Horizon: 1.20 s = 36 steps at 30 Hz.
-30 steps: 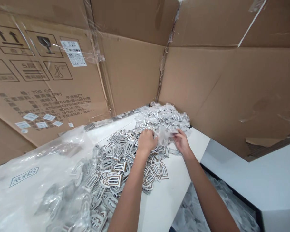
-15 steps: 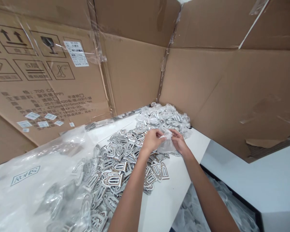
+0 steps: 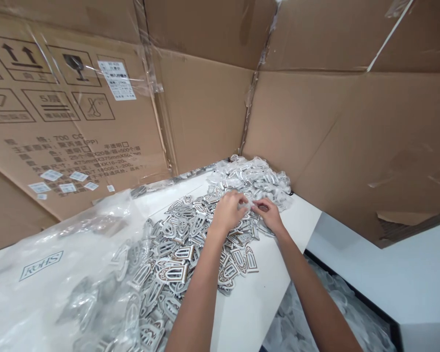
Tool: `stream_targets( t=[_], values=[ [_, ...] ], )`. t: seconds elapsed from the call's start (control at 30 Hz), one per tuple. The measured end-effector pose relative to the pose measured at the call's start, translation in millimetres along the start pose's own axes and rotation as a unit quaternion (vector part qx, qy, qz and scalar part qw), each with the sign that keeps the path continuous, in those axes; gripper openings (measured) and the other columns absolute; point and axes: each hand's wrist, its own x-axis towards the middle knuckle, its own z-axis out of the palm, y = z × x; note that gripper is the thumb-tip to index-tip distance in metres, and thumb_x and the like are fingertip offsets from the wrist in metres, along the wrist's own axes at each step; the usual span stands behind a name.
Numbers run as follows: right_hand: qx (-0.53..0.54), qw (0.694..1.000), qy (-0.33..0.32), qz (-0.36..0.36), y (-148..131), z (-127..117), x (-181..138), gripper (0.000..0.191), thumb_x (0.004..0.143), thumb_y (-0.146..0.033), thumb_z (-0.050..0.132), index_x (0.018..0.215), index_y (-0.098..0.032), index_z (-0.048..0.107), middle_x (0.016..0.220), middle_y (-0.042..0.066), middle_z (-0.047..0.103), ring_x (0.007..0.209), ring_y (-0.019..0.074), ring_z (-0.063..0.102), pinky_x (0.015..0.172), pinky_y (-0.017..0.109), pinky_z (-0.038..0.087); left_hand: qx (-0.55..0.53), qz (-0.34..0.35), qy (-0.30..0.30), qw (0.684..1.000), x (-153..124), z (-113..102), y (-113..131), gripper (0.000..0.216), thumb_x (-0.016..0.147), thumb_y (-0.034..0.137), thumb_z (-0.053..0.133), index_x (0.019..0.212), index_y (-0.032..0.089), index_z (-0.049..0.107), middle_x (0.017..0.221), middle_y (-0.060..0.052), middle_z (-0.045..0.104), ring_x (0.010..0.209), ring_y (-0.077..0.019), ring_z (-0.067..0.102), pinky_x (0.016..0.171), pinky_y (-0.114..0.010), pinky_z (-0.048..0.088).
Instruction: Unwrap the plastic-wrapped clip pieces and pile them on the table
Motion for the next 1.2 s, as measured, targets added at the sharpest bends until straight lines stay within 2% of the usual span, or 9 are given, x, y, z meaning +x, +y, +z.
stream_targets(
  t=[0.1, 0.17, 0.3, 0.43, 0.53, 0.63, 0.8, 0.93, 1.2],
  values=[
    [-0.005, 1.0, 0.011, -0.003, 1, -2, 1, 0.034, 0.08, -0.057, 0.091, 0.084, -0.024, 0.083, 0.091, 0.004, 0.07, 0.091, 0.0226, 0.066, 0.083, 0.035, 0.053, 0.091, -0.083, 0.046, 0.991, 0, 3, -3, 0.021, 0.089, 0.018, 0.082, 0.109, 0.022, 0.083, 0.122, -0.012, 0.079, 0.125, -0.0321, 0.068, 0.109, -0.043, 0.052],
    [0.032, 0.998, 0.04, 0.022, 4, -2, 3, 0.036, 0.078, -0.057, 0.092, 0.084, -0.024, 0.08, 0.089, 0.003, 0.073, 0.088, 0.0216, 0.066, 0.083, 0.034, 0.053, 0.105, -0.116, 0.032, 0.987, 0, 4, -5, 0.005, 0.089, 0.018, 0.081, 0.092, 0.021, 0.084, 0.105, -0.013, 0.081, 0.112, -0.0331, 0.072, 0.102, -0.044, 0.054],
    [0.206, 0.966, 0.128, 0.09, 11, -5, 7, 0.045, 0.073, -0.058, 0.097, 0.093, -0.026, 0.074, 0.084, -0.002, 0.073, 0.078, 0.0173, 0.065, 0.075, 0.03, 0.054, 0.09, -0.124, 0.047, 0.987, 1, 5, -4, 0.017, 0.094, 0.018, 0.076, 0.078, 0.022, 0.077, 0.093, -0.009, 0.081, 0.097, -0.0284, 0.075, 0.088, -0.037, 0.054],
    [0.305, 0.933, 0.154, 0.115, 15, -10, 9, 0.042, 0.072, -0.048, 0.1, 0.093, -0.028, 0.071, 0.088, -0.004, 0.074, 0.081, 0.0163, 0.069, 0.077, 0.03, 0.06, 0.004, -0.125, 0.22, 0.967, 4, -2, 5, 0.019, 0.113, 0.03, 0.054, 0.11, 0.022, 0.071, 0.106, -0.007, 0.081, 0.091, -0.0214, 0.075, 0.082, -0.033, 0.053],
    [0.32, 0.928, 0.147, 0.124, 13, -11, 8, 0.039, 0.073, -0.044, 0.101, 0.093, -0.027, 0.071, 0.086, -0.005, 0.074, 0.08, 0.0159, 0.07, 0.078, 0.029, 0.062, -0.09, -0.078, 0.318, 0.941, 6, -10, 12, 0.016, 0.114, 0.032, 0.052, 0.112, 0.023, 0.066, 0.096, -0.004, 0.079, 0.08, -0.0193, 0.073, 0.078, -0.033, 0.052],
    [0.344, 0.922, 0.12, 0.132, 8, -9, 6, 0.038, 0.074, -0.041, 0.101, 0.095, -0.027, 0.073, 0.089, -0.004, 0.075, 0.083, 0.015, 0.071, 0.081, 0.027, 0.062, -0.121, -0.042, 0.296, 0.946, 7, -12, 18, 0.01, 0.111, 0.027, 0.056, 0.105, 0.025, 0.064, 0.09, -0.003, 0.077, 0.081, -0.0198, 0.073, 0.077, -0.033, 0.052],
    [0.364, 0.918, 0.093, 0.124, 0, -12, 6, 0.029, 0.086, -0.047, 0.091, 0.1, -0.029, 0.073, 0.103, -0.002, 0.08, 0.1, 0.0191, 0.076, 0.095, 0.034, 0.064, -0.108, -0.013, 0.26, 0.96, 8, 5, 36, 0.012, 0.112, 0.025, 0.052, 0.105, 0.024, 0.061, 0.107, -0.008, 0.077, 0.1, -0.0227, 0.072, 0.087, -0.035, 0.054],
    [0.349, 0.926, 0.096, 0.11, 3, -22, 6, 0.027, 0.09, -0.052, 0.087, 0.104, -0.032, 0.075, 0.105, 0.0, 0.082, 0.105, 0.0213, 0.076, 0.094, 0.036, 0.065, -0.106, -0.107, 0.192, 0.97, 7, 18, 39, 0.012, 0.112, 0.025, 0.049, 0.108, 0.024, 0.061, 0.1, -0.008, 0.079, 0.093, -0.0252, 0.076, 0.086, -0.037, 0.054],
    [0.386, 0.906, 0.096, 0.144, 7, -27, 4, 0.025, 0.087, -0.048, 0.09, 0.1, -0.03, 0.078, 0.099, 0.002, 0.082, 0.095, 0.0205, 0.078, 0.08, 0.033, 0.068, -0.11, -0.151, 0.233, 0.954, 7, 13, 16, 0.012, 0.112, 0.024, 0.048, 0.116, 0.024, 0.06, 0.097, -0.006, 0.079, 0.093, -0.0256, 0.077, 0.089, -0.035, 0.052]
  ],
)
